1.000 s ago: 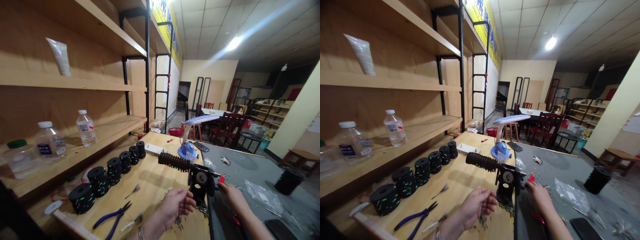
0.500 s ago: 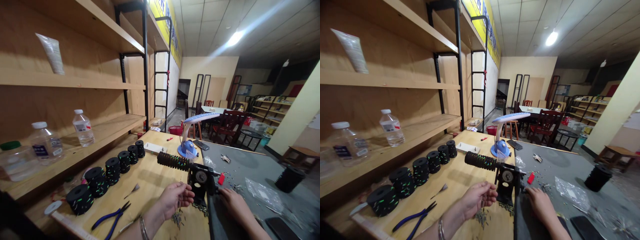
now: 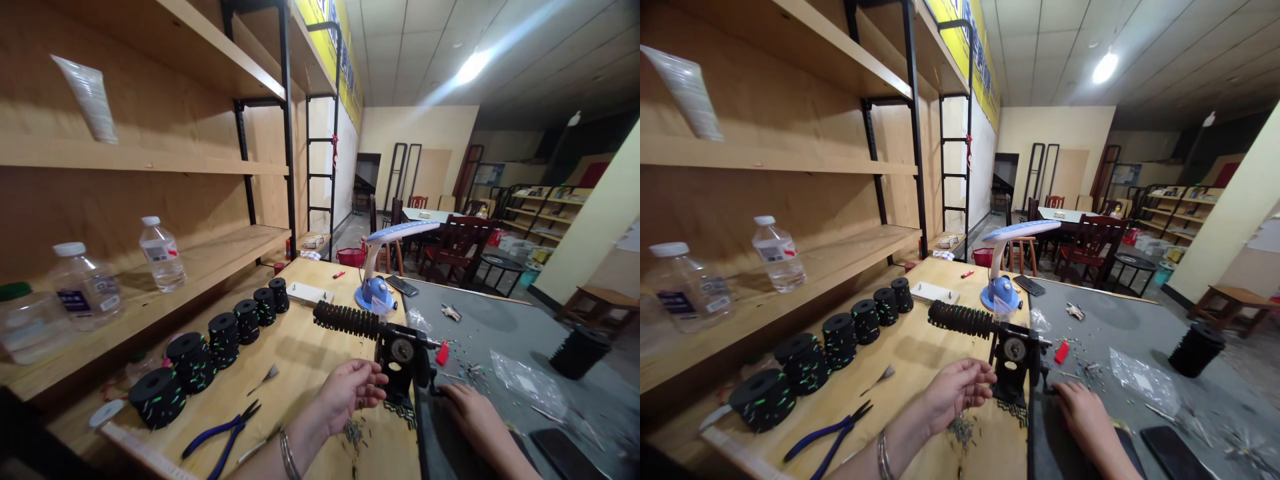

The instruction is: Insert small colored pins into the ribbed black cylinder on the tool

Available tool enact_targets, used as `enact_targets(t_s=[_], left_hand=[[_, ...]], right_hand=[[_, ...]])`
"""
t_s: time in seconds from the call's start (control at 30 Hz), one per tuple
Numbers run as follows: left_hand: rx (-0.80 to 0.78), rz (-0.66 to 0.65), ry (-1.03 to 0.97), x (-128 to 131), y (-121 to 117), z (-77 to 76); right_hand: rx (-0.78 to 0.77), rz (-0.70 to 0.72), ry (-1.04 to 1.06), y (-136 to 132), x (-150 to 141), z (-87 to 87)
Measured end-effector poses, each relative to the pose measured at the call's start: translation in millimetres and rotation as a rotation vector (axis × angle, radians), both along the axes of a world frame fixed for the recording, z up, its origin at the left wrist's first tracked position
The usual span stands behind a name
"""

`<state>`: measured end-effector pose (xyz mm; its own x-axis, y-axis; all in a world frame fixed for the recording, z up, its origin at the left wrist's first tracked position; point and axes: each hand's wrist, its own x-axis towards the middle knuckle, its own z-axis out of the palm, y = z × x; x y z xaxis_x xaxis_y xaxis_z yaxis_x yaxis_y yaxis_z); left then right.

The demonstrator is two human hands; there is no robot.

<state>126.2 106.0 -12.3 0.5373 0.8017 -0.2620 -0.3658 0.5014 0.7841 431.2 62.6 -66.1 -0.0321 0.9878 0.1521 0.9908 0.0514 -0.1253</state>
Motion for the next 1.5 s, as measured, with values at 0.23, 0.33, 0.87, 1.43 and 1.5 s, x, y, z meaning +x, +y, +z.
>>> enact_targets(t_s=[0.23, 0.33, 0.87, 1.43, 1.5], left_hand=[[-0.024, 0.019, 0.015, 2.5, -0.5, 3.9], [-0.033, 0.026, 0.024, 4.0, 0.0, 1.9], [0.029, 0.051, 0.016, 8.2, 3.6, 0.8], [-0.208, 0.04, 0.007, 12.1, -32.4, -9.5], [-0.245, 0.042, 0.008, 13.0, -36.7, -10.2]], right_hand=[[0.022, 0.008, 0.028, -11.5, -2.3, 1.1], [0.024, 0.014, 0.042, -16.8, -4.6, 3.1], [0.07, 0.041, 0.121, -30.1, -5.8, 5.7], [0.084, 0.037, 0.175, -32.3, -7.2, 3.2], [0.091, 0.038, 0.187, -32.1, -7.0, 2.0]])
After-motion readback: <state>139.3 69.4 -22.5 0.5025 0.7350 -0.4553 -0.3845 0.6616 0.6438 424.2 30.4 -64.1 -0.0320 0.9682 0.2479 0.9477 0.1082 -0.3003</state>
